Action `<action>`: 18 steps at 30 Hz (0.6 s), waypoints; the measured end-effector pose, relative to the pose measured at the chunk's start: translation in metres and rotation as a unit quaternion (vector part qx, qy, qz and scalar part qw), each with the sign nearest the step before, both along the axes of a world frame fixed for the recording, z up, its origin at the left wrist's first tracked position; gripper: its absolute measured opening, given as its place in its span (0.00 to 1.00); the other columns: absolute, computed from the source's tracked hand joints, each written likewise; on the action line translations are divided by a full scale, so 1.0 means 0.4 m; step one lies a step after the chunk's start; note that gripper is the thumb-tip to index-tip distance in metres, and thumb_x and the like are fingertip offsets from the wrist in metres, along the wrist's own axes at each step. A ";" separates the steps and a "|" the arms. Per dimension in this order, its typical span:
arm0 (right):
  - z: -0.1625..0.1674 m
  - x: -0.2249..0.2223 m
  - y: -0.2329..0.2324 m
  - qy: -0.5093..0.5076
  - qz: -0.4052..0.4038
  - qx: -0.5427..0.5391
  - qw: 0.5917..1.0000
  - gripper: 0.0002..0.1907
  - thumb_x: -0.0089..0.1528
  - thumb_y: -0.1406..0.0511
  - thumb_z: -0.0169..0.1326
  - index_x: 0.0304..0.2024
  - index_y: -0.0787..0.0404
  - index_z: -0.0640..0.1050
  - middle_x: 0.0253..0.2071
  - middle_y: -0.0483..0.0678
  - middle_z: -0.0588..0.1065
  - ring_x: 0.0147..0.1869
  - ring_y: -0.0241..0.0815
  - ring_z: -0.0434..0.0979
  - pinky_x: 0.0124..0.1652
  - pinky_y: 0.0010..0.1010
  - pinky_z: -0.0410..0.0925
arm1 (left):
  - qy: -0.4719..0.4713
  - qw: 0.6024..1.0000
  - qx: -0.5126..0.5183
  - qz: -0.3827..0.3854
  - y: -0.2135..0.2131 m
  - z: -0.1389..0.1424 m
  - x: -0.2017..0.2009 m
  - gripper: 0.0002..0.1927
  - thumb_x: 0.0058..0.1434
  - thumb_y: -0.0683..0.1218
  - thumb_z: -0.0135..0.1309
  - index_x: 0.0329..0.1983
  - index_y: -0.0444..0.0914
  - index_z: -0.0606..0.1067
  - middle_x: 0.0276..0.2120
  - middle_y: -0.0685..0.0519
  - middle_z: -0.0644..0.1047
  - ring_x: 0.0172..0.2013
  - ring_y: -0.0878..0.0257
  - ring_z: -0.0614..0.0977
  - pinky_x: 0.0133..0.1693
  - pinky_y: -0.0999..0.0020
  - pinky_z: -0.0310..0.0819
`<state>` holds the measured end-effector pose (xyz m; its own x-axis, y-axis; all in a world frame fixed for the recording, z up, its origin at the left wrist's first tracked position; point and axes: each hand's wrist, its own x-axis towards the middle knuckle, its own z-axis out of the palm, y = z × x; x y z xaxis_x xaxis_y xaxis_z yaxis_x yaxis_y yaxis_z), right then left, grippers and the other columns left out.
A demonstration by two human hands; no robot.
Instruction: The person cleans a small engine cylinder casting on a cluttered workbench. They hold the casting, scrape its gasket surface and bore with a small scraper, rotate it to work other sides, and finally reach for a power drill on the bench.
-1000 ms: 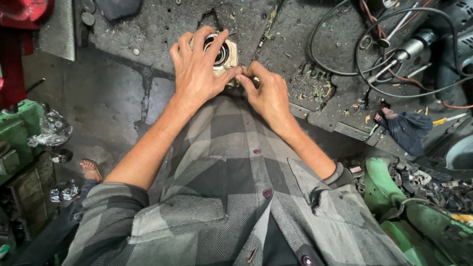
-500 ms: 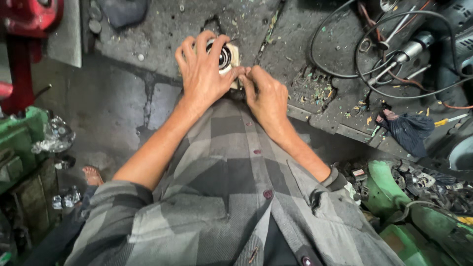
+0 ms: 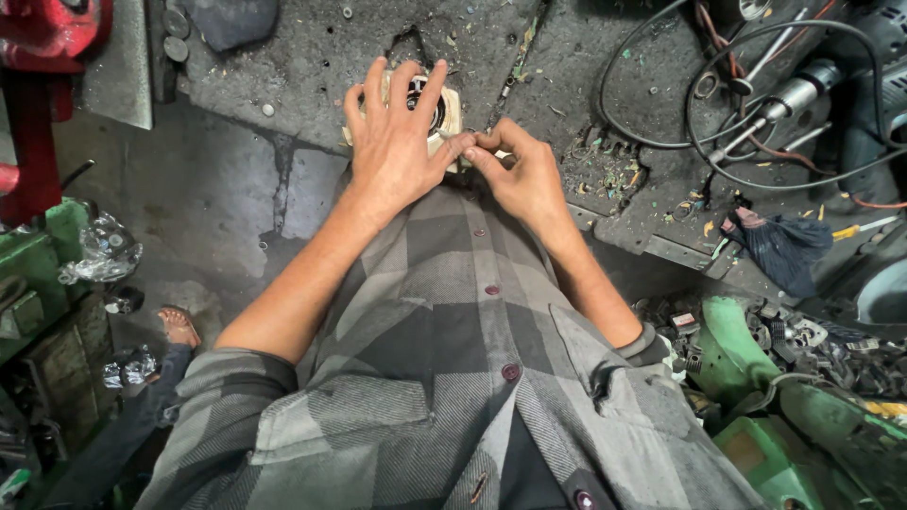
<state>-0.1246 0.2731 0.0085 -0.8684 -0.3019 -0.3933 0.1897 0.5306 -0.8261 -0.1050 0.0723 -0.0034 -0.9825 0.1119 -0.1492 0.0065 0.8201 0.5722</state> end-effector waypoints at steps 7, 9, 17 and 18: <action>0.021 -0.020 -0.008 0.004 0.022 0.015 1.000 0.11 0.64 0.65 0.64 0.40 0.66 0.77 0.38 0.50 0.83 0.43 0.34 0.84 0.43 0.31 0.75 | 0.003 0.999 0.046 -0.016 -0.020 0.002 -0.009 0.46 0.65 0.61 0.64 0.75 0.32 0.59 0.68 0.40 0.62 0.70 0.33 0.54 0.65 0.39 0.49; 0.025 -0.019 -0.011 -0.021 0.025 -0.016 0.999 0.10 0.64 0.65 0.63 0.40 0.66 0.77 0.39 0.50 0.83 0.43 0.36 0.83 0.43 0.31 0.75 | 0.013 0.999 0.036 -0.032 -0.025 0.003 -0.011 0.46 0.63 0.60 0.64 0.75 0.32 0.59 0.69 0.38 0.61 0.70 0.33 0.54 0.64 0.39 0.49; 0.036 -0.009 -0.015 0.061 0.012 0.040 0.997 0.11 0.64 0.65 0.64 0.40 0.66 0.76 0.42 0.52 0.83 0.44 0.43 0.86 0.39 0.33 0.75 | 0.005 0.999 0.038 0.009 -0.006 0.006 -0.011 0.38 0.64 0.60 0.66 0.70 0.37 0.66 0.67 0.44 0.64 0.71 0.37 0.55 0.67 0.41 0.50; 0.036 -0.010 -0.015 0.059 0.017 0.039 0.997 0.11 0.64 0.65 0.64 0.40 0.66 0.76 0.41 0.53 0.83 0.43 0.44 0.86 0.39 0.33 0.74 | 0.012 0.999 0.042 0.005 -0.007 0.006 -0.012 0.38 0.63 0.60 0.66 0.69 0.37 0.67 0.67 0.43 0.64 0.70 0.36 0.56 0.66 0.41 0.50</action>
<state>-0.1288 0.2671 0.0230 -0.8997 -0.3042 -0.3129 0.0752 0.5981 -0.7979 -0.1100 0.0695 -0.0009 -0.9869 0.1123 -0.1155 0.0128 0.7697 0.6383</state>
